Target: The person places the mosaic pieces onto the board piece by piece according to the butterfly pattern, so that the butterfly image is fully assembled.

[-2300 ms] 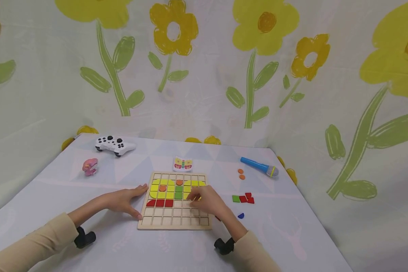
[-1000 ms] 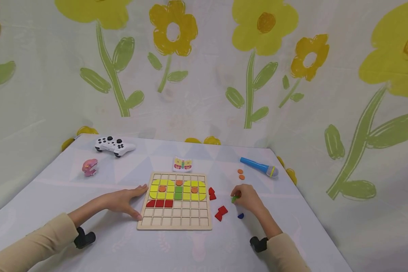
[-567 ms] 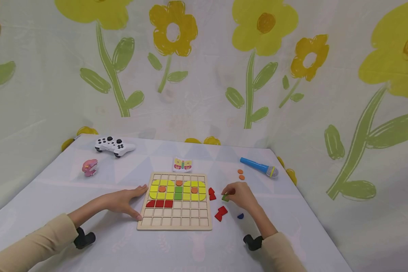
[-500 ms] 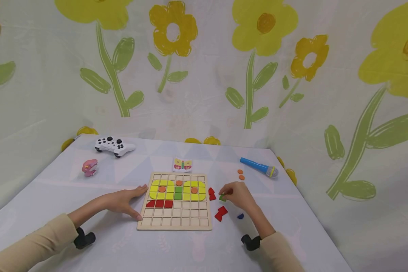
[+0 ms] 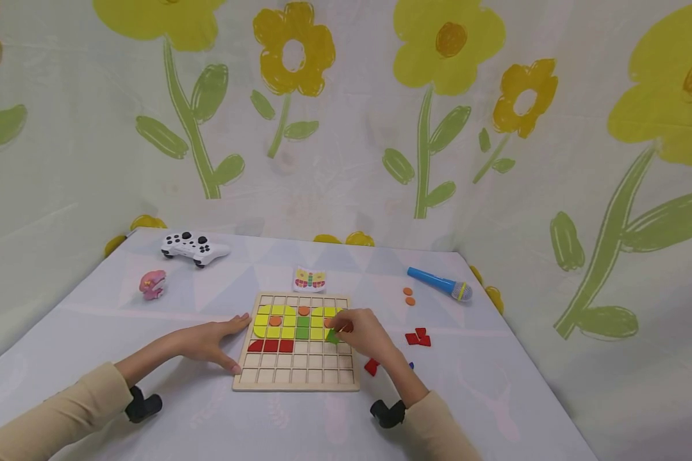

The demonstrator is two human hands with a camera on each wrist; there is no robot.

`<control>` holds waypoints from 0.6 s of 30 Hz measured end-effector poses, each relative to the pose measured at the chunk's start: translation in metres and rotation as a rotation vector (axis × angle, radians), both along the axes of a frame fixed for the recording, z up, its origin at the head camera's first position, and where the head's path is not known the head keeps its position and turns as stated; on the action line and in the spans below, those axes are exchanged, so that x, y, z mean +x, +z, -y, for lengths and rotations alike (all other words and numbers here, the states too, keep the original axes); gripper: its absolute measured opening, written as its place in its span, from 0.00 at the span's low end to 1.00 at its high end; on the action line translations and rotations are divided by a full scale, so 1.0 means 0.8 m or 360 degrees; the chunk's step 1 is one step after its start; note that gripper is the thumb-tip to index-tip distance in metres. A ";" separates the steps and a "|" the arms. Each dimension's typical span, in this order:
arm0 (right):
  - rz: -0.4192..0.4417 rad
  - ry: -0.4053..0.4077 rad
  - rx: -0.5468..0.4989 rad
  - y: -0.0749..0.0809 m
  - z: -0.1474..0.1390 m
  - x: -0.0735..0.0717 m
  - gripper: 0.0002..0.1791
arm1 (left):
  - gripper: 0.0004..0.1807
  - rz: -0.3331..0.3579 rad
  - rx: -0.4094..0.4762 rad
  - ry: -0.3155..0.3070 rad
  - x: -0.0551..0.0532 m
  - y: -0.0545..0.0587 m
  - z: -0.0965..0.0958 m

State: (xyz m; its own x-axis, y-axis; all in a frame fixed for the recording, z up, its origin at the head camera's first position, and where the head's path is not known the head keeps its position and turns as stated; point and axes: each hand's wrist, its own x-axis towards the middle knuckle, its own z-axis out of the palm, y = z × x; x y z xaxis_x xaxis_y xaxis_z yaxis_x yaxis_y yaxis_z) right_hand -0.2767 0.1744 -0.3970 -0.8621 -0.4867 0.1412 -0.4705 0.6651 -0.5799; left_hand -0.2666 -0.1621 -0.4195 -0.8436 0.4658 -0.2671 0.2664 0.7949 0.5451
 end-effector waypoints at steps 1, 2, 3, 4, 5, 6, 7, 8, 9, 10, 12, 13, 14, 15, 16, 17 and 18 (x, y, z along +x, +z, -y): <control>0.0010 0.0006 0.0002 -0.001 0.005 -0.001 0.12 | 0.61 0.0000 -0.0001 0.0000 0.000 0.000 0.000; 0.0018 0.0016 0.0003 -0.001 0.010 -0.001 0.11 | 0.61 -0.0001 -0.0002 0.0000 0.000 0.000 0.000; 0.0023 0.0025 0.0006 -0.001 0.015 -0.001 0.11 | 0.61 -0.0001 -0.0003 0.0000 0.000 0.000 0.000; 0.0025 0.0036 0.0009 -0.001 0.020 -0.001 0.10 | 0.61 0.0001 -0.0001 0.0001 0.000 0.000 0.000; 0.0027 0.0051 0.0016 -0.001 0.024 -0.001 0.09 | 0.61 0.0002 -0.0001 0.0000 0.001 0.000 0.000; 0.0028 0.0065 0.0026 -0.001 0.028 -0.001 0.09 | 0.61 0.0002 0.0000 0.0000 0.001 0.000 0.000; 0.0031 0.0088 0.0029 -0.001 0.032 -0.001 0.08 | 0.61 0.0003 0.0002 0.0000 0.001 0.001 0.000; 0.0036 0.0111 0.0032 -0.001 0.036 -0.001 0.08 | 0.61 0.0005 0.0004 0.0001 0.001 0.001 0.000; 0.0039 0.0130 0.0035 0.000 0.040 0.000 0.08 | 0.61 0.0007 0.0004 0.0003 0.002 0.001 0.000; 0.0042 0.0151 0.0035 0.000 0.044 0.000 0.08 | 0.61 0.0007 0.0006 0.0003 0.002 0.001 0.000; 0.0040 0.0187 0.0039 0.000 0.051 0.000 0.07 | 0.61 0.0007 0.0006 0.0006 0.002 0.001 0.000; 0.0038 0.0201 0.0037 -0.001 0.054 0.000 0.07 | 0.61 0.0007 0.0006 0.0009 0.002 0.001 0.000; 0.0029 0.0212 0.0040 -0.001 0.056 0.000 0.07 | 0.61 0.0006 0.0004 0.0011 0.002 0.001 0.000; 0.0019 0.0217 0.0046 -0.002 0.058 -0.001 0.06 | 0.61 0.0006 0.0002 0.0012 0.002 0.000 0.000; 0.0009 0.0217 0.0058 -0.002 0.060 -0.001 0.06 | 0.61 0.0005 0.0003 0.0013 0.001 0.000 0.000; 0.0003 0.0213 0.0069 -0.003 0.062 -0.002 0.06 | 0.61 0.0007 0.0002 0.0013 0.001 0.001 0.000; 0.0001 0.0206 0.0077 -0.004 0.064 -0.003 0.06 | 0.61 0.0008 0.0003 0.0013 0.001 0.001 0.000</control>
